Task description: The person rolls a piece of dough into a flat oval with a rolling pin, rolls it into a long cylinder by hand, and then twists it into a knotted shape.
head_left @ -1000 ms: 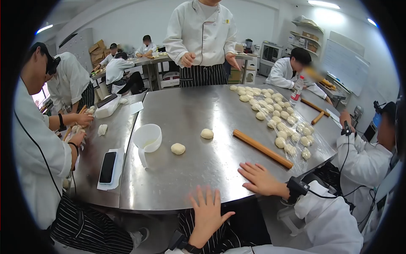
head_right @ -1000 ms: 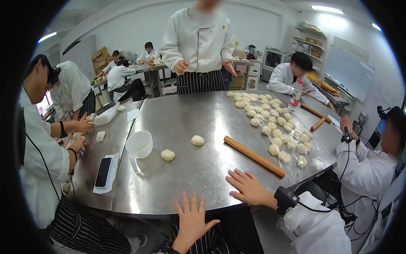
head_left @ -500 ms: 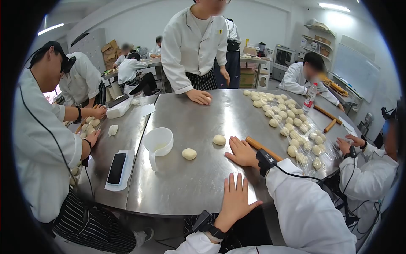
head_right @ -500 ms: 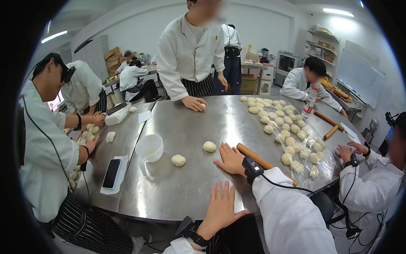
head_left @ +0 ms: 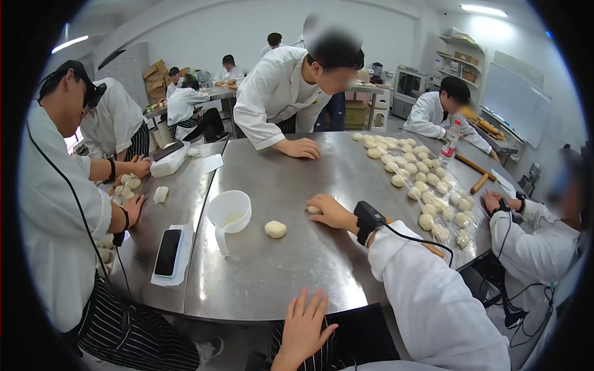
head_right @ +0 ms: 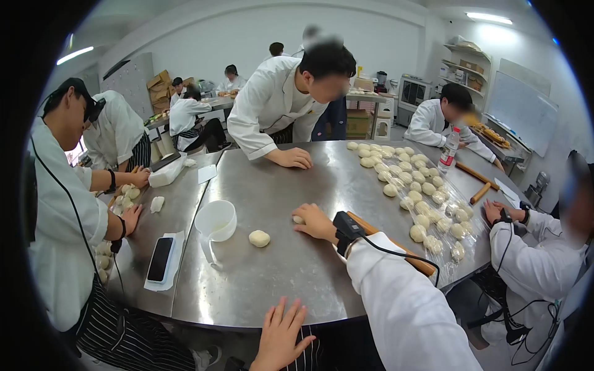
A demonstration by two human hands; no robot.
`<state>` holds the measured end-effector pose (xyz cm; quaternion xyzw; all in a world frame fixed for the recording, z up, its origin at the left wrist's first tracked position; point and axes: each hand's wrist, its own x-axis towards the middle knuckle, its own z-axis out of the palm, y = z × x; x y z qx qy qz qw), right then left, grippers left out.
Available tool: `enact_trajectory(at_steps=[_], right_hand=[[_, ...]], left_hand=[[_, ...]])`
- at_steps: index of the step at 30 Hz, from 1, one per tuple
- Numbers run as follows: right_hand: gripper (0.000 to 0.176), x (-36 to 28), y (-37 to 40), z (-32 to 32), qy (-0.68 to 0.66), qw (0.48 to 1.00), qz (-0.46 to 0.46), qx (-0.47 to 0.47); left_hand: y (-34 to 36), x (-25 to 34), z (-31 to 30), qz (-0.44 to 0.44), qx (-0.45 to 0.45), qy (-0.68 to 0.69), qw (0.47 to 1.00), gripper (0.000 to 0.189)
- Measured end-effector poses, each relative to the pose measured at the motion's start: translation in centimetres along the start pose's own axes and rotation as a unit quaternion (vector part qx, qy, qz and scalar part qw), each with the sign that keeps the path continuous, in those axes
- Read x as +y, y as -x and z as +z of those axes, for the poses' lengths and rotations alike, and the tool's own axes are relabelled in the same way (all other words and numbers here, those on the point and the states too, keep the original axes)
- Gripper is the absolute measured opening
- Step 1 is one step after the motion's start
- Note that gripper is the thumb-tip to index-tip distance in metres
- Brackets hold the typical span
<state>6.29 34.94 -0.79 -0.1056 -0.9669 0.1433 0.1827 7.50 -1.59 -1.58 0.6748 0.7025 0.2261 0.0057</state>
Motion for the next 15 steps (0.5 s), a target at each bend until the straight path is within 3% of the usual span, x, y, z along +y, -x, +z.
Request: enact_trajectory(at_steps=[2, 6, 9, 11, 14, 15], right_hand=[[0.042, -0.8, 0.0, 0.2, -0.001, 0.999, 0.044, 0.005], [0.038, -6.1, 4.3, -6.2, -0.232, 0.952, 0.191, -0.059], [0.044, -6.5, 10.6, -6.0, -0.055, 0.996, 0.015, -0.064], [0.048, -7.7, 14.3, -4.7, 0.099, 0.987, -0.084, -0.095], [0.049, -7.8, 12.5, -5.8, -0.08, 0.994, 0.021, -0.07], [0.042, -8.4, 10.9, -6.3, -0.155, 0.987, 0.037, 0.002]], left_hand=[[0.5, -0.2, -0.3, -0.006, -0.007, -0.005, 1.0, 0.064], [0.7, -0.7, -0.1, 0.003, 0.006, 0.009, 1.0, 0.063], [0.6, -0.4, -0.1, -0.005, -0.004, -0.007, 1.0, 0.063], [0.7, -0.5, 0.1, -0.004, 0.005, 0.002, 1.0, 0.063], [0.6, -0.5, 0.0, -0.001, 0.006, -0.006, 1.0, 0.063], [0.6, -0.5, 0.0, 0.0, 0.003, -0.013, 1.0, 0.063]])
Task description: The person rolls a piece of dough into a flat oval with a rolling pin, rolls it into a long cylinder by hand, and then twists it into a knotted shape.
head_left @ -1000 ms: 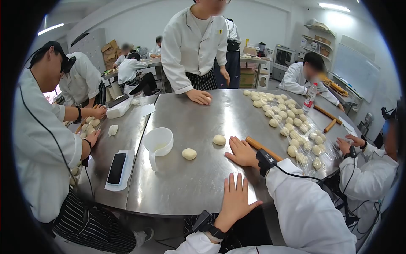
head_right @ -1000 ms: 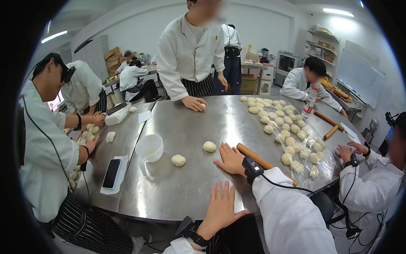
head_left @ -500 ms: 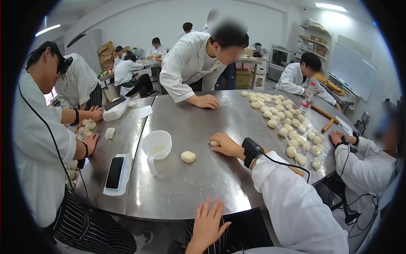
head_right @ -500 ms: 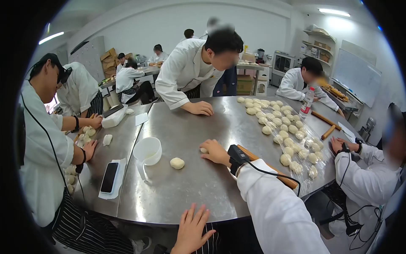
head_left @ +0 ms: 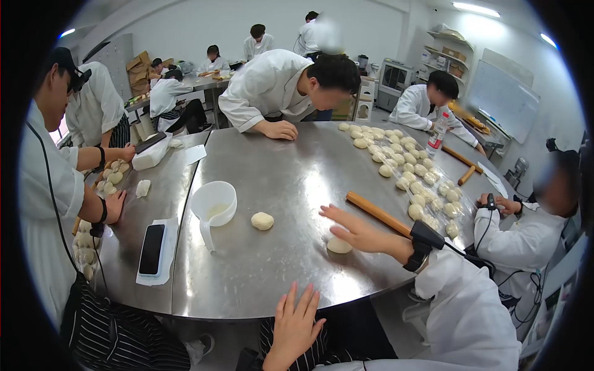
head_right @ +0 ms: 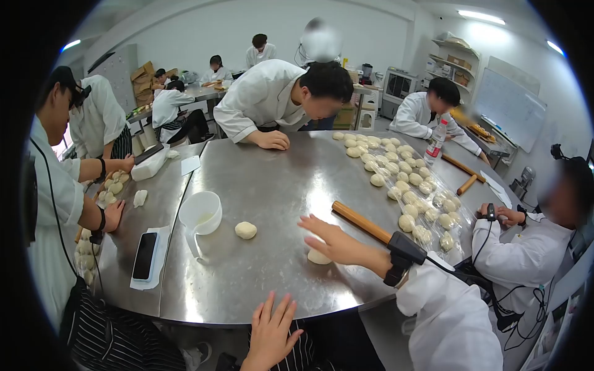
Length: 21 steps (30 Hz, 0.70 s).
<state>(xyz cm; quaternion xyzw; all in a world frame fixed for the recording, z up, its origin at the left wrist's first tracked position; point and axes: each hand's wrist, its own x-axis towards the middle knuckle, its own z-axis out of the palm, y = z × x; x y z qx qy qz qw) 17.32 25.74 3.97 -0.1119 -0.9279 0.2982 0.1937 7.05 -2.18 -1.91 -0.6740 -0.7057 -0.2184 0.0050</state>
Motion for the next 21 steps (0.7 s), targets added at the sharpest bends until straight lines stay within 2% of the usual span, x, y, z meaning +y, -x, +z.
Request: enact_trajectory(at_steps=[3, 4, 7, 8, 11, 12, 15, 17, 19, 21], right_hand=[[0.034, -0.5, -2.4, 0.6, 0.042, 0.995, -0.034, 0.082], [0.027, 0.7, -1.9, 2.9, 0.121, 0.981, -0.092, 0.117], [0.023, 1.4, 0.5, 3.6, 0.129, 0.985, -0.101, -0.051], [0.02, 1.2, 0.8, 2.6, 0.187, 0.97, -0.154, -0.005], [0.02, 2.0, 1.5, -0.3, 0.013, 0.996, -0.016, 0.091], [0.019, 2.1, 2.1, 0.3, -0.023, 0.995, -0.02, 0.094], [0.019, 0.4, 4.2, 4.0, 0.029, 0.999, -0.003, 0.035], [0.026, 0.0, 3.6, 4.7, 0.081, 0.995, -0.042, -0.032], [0.029, -0.1, 3.0, 4.7, 0.078, 0.994, -0.035, -0.062], [0.031, -0.6, 3.0, 4.2, 0.098, 0.995, -0.01, -0.035]], left_hand=[[0.1, -0.2, 0.5, -0.004, 0.011, 0.01, 1.0, 0.063], [0.2, -0.2, 0.6, -0.005, 0.009, 0.008, 1.0, 0.063], [0.4, -0.6, 0.7, 0.006, 0.008, -0.002, 1.0, 0.063], [0.5, -0.8, 0.8, 0.012, 0.011, -0.004, 1.0, 0.063], [0.9, -0.8, 0.5, 0.016, 0.011, 0.005, 1.0, 0.063], [0.8, -0.8, 0.3, 0.017, 0.012, 0.007, 1.0, 0.063], [0.7, -0.6, 0.2, 0.019, 0.015, -0.008, 1.0, 0.064], [0.6, -0.4, 0.2, 0.016, 0.029, 0.009, 0.999, 0.061], [0.8, -0.5, 0.1, 0.015, 0.044, 0.04, 0.998, 0.056], [0.6, -0.6, -1.1, 0.021, 0.068, 0.087, 0.994, 0.05]])
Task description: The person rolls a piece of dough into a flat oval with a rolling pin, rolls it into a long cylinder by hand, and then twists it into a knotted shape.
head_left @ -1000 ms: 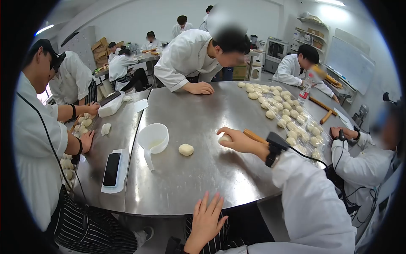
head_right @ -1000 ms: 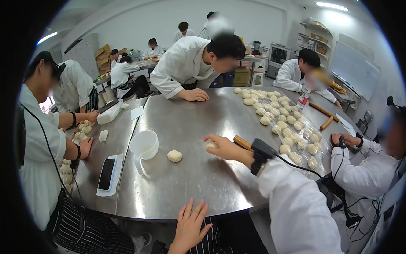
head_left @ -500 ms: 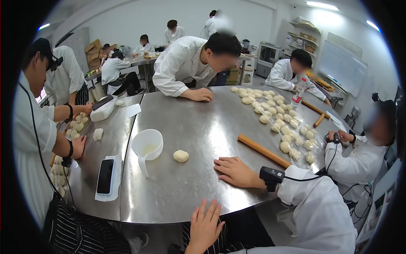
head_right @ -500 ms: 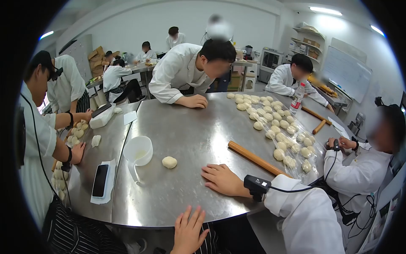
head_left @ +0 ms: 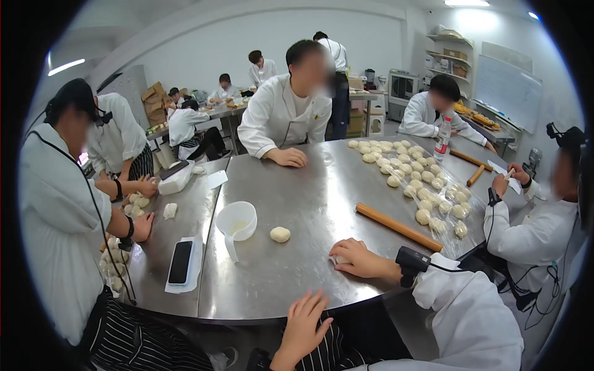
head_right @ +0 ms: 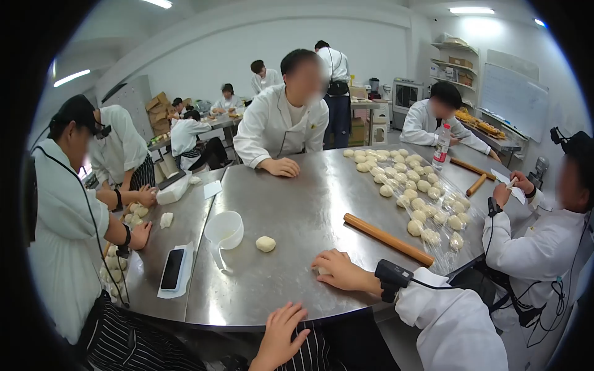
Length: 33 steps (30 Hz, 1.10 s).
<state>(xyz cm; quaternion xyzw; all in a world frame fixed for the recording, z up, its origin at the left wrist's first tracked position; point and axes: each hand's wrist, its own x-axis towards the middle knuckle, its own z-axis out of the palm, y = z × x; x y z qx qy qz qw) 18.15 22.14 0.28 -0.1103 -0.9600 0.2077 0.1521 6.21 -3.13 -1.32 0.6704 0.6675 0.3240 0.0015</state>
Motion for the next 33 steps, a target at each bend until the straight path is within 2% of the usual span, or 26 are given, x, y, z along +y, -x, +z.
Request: enact_trajectory(at_steps=[3, 5, 7, 9, 13, 16, 20, 23, 25, 26, 28, 30, 32, 33], right_hand=[[0.035, 0.6, 1.7, 0.5, -0.004, 0.999, 0.012, 0.048], [0.037, 1.1, 2.0, -1.2, 0.022, 0.997, 0.001, 0.079], [0.037, -0.2, 4.0, -1.7, 0.046, 0.995, 0.002, 0.088], [0.035, -0.5, 5.4, -2.2, 0.07, 0.994, -0.001, 0.078], [0.031, 0.9, 7.2, -2.0, 0.073, 0.993, -0.006, 0.094], [0.032, 0.7, 7.5, -2.3, 0.049, 0.993, -0.018, 0.105], [0.042, -0.5, 6.7, -2.5, 0.008, 0.993, -0.042, 0.109], [0.046, -0.4, 5.2, -1.6, 0.008, 0.994, -0.046, 0.098], [0.047, -0.9, 4.0, -1.3, 0.038, 0.996, -0.035, 0.066], [0.047, -1.3, 3.7, -0.7, 0.049, 0.997, -0.025, 0.054], [0.048, -1.8, 2.6, 0.5, 0.04, 0.995, -0.015, 0.085], [0.045, -2.1, 1.0, 1.5, 0.067, 0.99, -0.012, 0.124], [0.038, -2.3, -0.7, 2.4, 0.126, 0.979, -0.017, 0.159], [0.034, -1.2, -1.9, 2.7, 0.115, 0.984, -0.028, 0.133]], left_hand=[[-1.1, 2.3, -5.5, 0.003, 0.073, 0.006, 0.997, 0.04], [-2.6, 5.3, -10.7, 0.091, 0.214, -0.035, 0.972, 0.032], [-2.6, 12.4, -16.6, 0.125, 0.308, -0.094, 0.938, 0.024], [-2.6, 17.7, -19.8, 0.159, 0.317, -0.185, 0.916, 0.021], [-2.1, 22.8, -20.2, 0.192, 0.298, -0.295, 0.887, 0.008], [-2.3, 22.6, -19.4, 0.218, 0.34, -0.345, 0.847, 0.003], [-2.1, 21.2, -18.5, 0.234, 0.388, -0.391, 0.801, 0.004], [-2.7, 21.0, -18.4, 0.217, 0.41, -0.385, 0.798, 0.008], [-3.0, 21.0, -19.0, 0.18, 0.362, -0.368, 0.837, 0.006], [-2.5, 21.0, -19.5, 0.151, 0.302, -0.359, 0.87, 0.006], [-1.8, 20.4, -20.2, 0.099, 0.173, -0.339, 0.92, 0.012], [-2.3, 17.1, -19.5, 0.086, 0.113, -0.31, 0.94, 0.027], [-3.2, 13.2, -17.8, 0.066, 0.059, -0.285, 0.954, 0.034], [-3.4, 11.1, -16.5, 0.055, 0.036, -0.263, 0.963, 0.038]])
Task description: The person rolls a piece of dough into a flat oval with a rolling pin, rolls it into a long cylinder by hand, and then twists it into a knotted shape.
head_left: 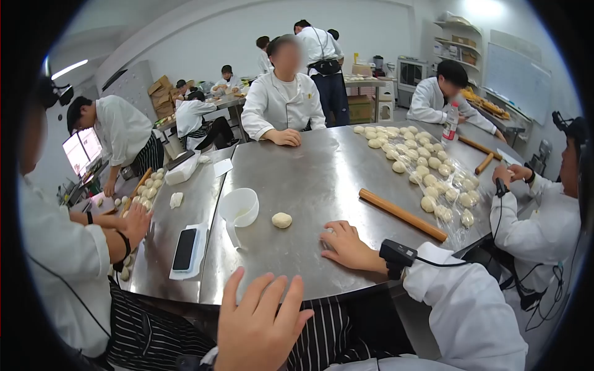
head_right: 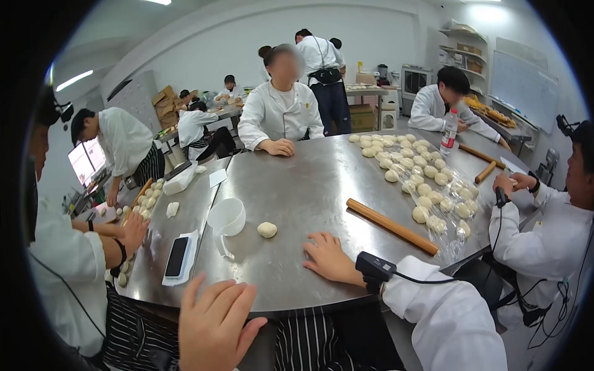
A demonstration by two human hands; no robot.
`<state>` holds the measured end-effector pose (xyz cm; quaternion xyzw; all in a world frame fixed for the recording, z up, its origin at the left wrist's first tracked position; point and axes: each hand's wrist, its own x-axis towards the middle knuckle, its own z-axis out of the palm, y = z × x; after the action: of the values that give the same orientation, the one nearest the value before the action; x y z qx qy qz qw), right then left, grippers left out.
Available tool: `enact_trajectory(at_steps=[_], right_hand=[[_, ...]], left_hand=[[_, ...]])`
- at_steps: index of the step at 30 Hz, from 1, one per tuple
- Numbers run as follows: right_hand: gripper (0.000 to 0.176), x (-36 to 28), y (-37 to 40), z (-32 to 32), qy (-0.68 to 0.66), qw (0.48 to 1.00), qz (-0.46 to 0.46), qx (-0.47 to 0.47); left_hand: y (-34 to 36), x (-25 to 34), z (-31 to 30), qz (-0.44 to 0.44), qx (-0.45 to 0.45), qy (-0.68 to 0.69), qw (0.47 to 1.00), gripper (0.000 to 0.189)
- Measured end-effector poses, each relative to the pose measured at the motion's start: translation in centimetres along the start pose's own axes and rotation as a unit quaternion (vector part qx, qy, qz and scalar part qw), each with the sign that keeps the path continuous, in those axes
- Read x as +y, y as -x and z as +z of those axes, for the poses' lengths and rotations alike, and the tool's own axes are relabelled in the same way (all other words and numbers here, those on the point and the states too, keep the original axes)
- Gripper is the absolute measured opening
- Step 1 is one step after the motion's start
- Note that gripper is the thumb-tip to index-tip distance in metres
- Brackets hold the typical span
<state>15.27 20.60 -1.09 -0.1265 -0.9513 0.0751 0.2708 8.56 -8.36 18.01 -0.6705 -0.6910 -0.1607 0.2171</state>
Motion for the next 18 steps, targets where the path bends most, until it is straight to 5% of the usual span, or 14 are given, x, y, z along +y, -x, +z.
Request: enact_trajectory(at_steps=[2, 5, 7, 10, 12, 18], right_hand=[[0.027, 3.2, -2.4, 1.2, -0.023, 0.998, -0.028, -0.054], [0.019, 7.7, -2.3, -0.9, -0.107, 0.99, -0.053, -0.069], [0.016, 6.7, 0.2, -2.8, -0.125, 0.992, 0.008, -0.034], [0.013, 2.3, 2.2, -3.6, -0.135, 0.987, -0.046, -0.079], [0.013, -0.9, 0.5, -2.7, -0.118, 0.985, -0.083, -0.094], [0.017, 6.1, -2.6, -1.3, -0.07, 0.993, -0.075, -0.065]], left_hand=[[0.4, -2.4, 4.8, -0.018, -0.045, 0.052, 0.997, 0.048], [1.1, -4.7, 10.8, -0.018, 0.004, 0.155, 0.988, 0.021], [1.9, -5.8, 13.6, -0.046, 0.016, 0.23, 0.972, 0.019], [2.1, -6.7, 17.7, -0.106, 0.07, 0.298, 0.946, 0.013], [2.3, -6.8, 19.3, -0.142, 0.083, 0.341, 0.926, 0.009], [2.1, -6.4, 21.0, -0.162, 0.079, 0.393, 0.902, 0.008]])
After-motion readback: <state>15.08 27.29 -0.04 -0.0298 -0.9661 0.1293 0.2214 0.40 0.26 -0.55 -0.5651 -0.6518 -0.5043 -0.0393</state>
